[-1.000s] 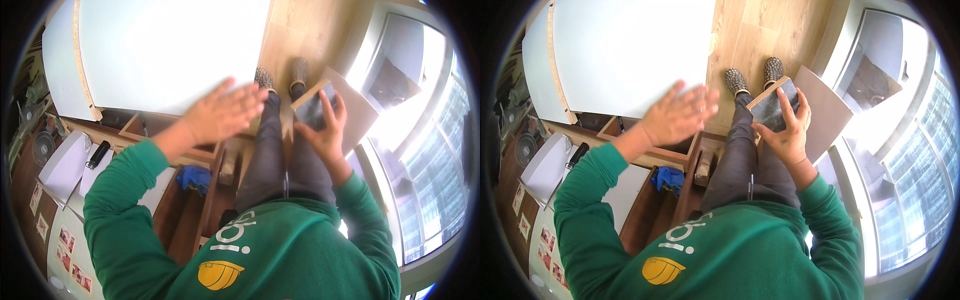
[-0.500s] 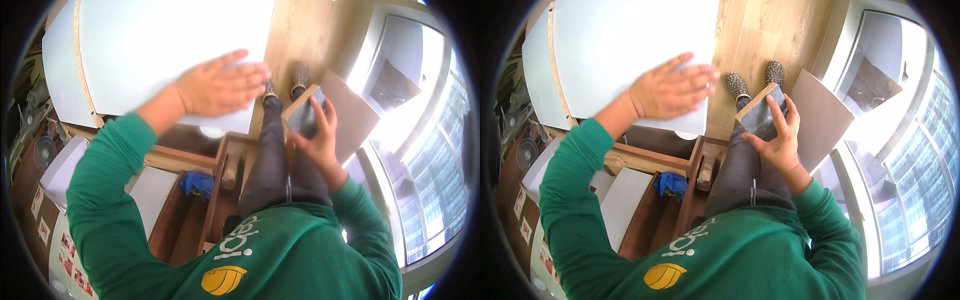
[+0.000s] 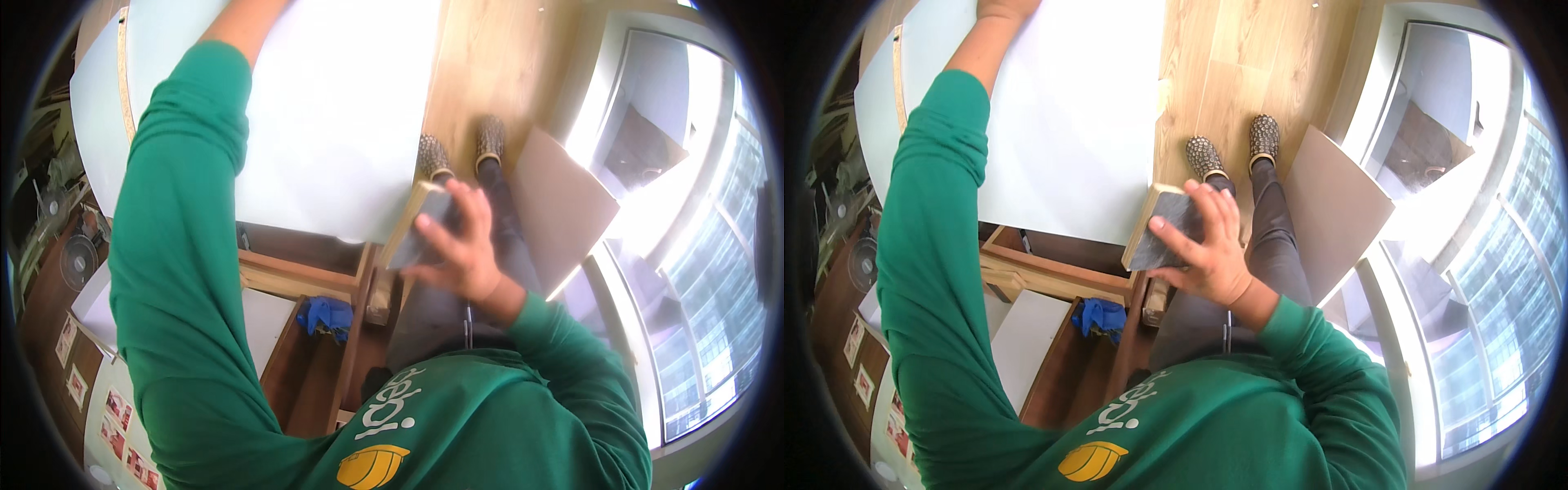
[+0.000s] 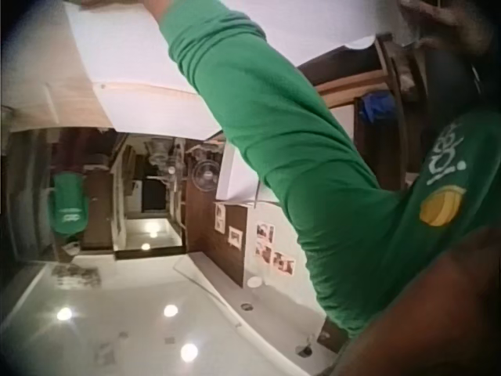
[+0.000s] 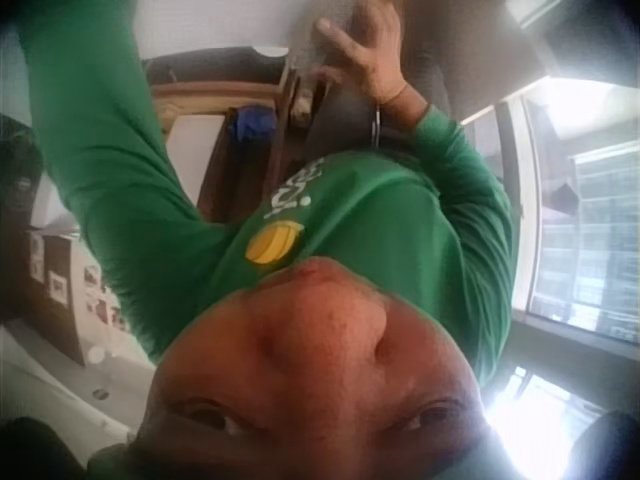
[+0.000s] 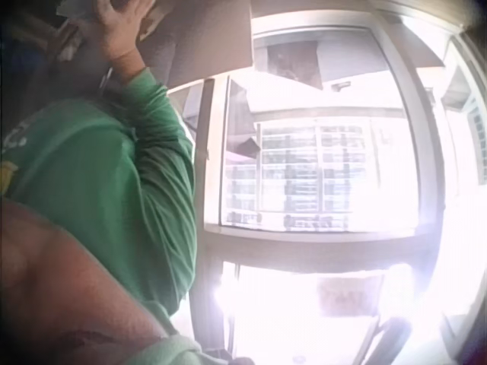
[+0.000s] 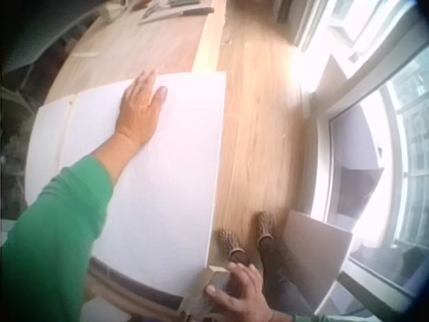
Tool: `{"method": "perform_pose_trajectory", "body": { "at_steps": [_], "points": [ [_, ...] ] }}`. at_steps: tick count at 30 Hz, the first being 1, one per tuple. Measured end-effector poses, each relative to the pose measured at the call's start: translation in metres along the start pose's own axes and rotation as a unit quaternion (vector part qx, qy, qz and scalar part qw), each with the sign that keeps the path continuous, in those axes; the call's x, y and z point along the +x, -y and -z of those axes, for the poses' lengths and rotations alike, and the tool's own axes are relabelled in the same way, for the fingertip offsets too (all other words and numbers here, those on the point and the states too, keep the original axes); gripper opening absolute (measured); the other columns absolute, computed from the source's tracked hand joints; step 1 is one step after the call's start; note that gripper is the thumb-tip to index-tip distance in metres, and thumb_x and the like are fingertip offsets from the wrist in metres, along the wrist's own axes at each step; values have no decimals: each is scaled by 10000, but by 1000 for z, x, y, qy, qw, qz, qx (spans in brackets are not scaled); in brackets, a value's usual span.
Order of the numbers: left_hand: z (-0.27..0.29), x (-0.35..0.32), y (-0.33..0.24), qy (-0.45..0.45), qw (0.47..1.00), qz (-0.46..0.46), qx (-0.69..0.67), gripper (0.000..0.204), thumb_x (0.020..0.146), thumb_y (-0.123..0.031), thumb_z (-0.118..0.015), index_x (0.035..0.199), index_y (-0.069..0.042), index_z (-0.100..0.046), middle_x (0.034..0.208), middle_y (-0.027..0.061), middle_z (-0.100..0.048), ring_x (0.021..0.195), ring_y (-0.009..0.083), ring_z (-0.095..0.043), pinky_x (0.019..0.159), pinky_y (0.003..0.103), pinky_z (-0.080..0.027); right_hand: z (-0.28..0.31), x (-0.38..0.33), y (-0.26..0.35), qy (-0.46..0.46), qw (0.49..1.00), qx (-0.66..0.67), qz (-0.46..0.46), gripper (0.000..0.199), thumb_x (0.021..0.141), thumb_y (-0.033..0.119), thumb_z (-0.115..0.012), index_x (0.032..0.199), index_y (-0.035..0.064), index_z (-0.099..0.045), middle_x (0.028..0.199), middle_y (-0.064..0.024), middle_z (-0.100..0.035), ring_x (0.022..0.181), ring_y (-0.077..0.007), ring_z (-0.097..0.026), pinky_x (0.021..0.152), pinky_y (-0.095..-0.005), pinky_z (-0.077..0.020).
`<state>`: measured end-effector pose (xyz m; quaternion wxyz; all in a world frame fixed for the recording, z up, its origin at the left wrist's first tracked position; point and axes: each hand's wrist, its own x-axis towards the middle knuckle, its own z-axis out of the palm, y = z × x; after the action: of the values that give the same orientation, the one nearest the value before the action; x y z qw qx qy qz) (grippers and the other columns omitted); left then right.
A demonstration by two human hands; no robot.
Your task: The person uses a file to smooth the edge of a white wooden board, then brushes the board with a yellow brush, and finally uses a sanding block to sand the surface of the board.
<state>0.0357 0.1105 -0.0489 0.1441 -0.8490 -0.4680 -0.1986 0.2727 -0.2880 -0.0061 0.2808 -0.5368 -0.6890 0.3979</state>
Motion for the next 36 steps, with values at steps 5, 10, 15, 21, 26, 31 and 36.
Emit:
{"method": "perform_pose_trajectory", "body": {
  "at_steps": [5, 10, 15, 21, 26, 31, 36],
  "points": [
    [-5, 1, 4, -29, 999, -28, -8, 436, 1055, -264, -528, 1361, 42, -580, 1376, 273, -599, 1310, 417, -544, 1139, 475, -392, -7, 28, -24, -8, 998, 35, 60, 914, 591, 513, -929, 1423, 310, -607, 1552, -256, -364, 1372, -474, -420, 1120, -645, -322],
    [1, 1, 5, -15, 999, -13, -43, 418, 1049, -255, -536, 1333, 45, -600, 1372, 277, -600, 1314, 420, -539, 1141, 472, -393, 26, 146, -56, -94, 985, 57, 131, 919, 624, 564, -911, 1442, 272, -611, 1509, -263, -398, 1299, -454, -471, 1080, -568, -398],
    [-3, 7, -2, -1, 999, -14, -52, 433, 1049, -269, -529, 1344, 41, -598, 1383, 274, -594, 1332, 418, -523, 1160, 470, -372, 77, 262, -81, -101, 987, 76, 102, 1016, 806, 398, -883, 1591, 42, -346, 1547, -260, -262, 1332, -414, -485, 954, -401, -586],
    [11, 2, 8, 34, 998, 24, -54, 457, 1053, -301, -514, 1360, 28, -594, 1423, 265, -567, 1373, 411, -483, 1190, 465, -332, 26, 159, -49, -115, 983, 50, 130, 911, 655, 533, -903, 1468, 267, -589, 1491, -260, -436, 1278, -453, -483, 1065, -576, -396],
    [8, 0, -4, 32, 998, 32, -45, 453, 1052, -300, -517, 1366, 18, -593, 1428, 265, -561, 1377, 416, -475, 1185, 466, -339, 12, 65, -34, 21, 996, 30, 83, 842, 685, 567, -866, 1450, 331, -603, 1551, -280, -356, 1409, -473, -393, 1134, -653, -290],
    [7, 7, -5, 20, 998, 20, -61, 444, 1043, -291, -534, 1353, 21, -597, 1408, 266, -574, 1361, 422, -488, 1177, 468, -348, 62, 236, -71, -149, 973, -13, 178, 808, 716, 462, -920, 1375, 75, -656, 1477, -224, -470, 1308, -367, -521, 1051, -450, -475],
    [1, 12, -10, 12, 996, 18, -84, 442, 1038, -286, -542, 1350, 22, -596, 1399, 268, -579, 1352, 424, -497, 1169, 474, -354, 102, 304, -72, -125, 990, 25, 53, 855, 769, 368, -904, 1475, 69, -525, 1508, -256, -343, 1286, -422, -529, 1017, -442, -544]
  ]
}}
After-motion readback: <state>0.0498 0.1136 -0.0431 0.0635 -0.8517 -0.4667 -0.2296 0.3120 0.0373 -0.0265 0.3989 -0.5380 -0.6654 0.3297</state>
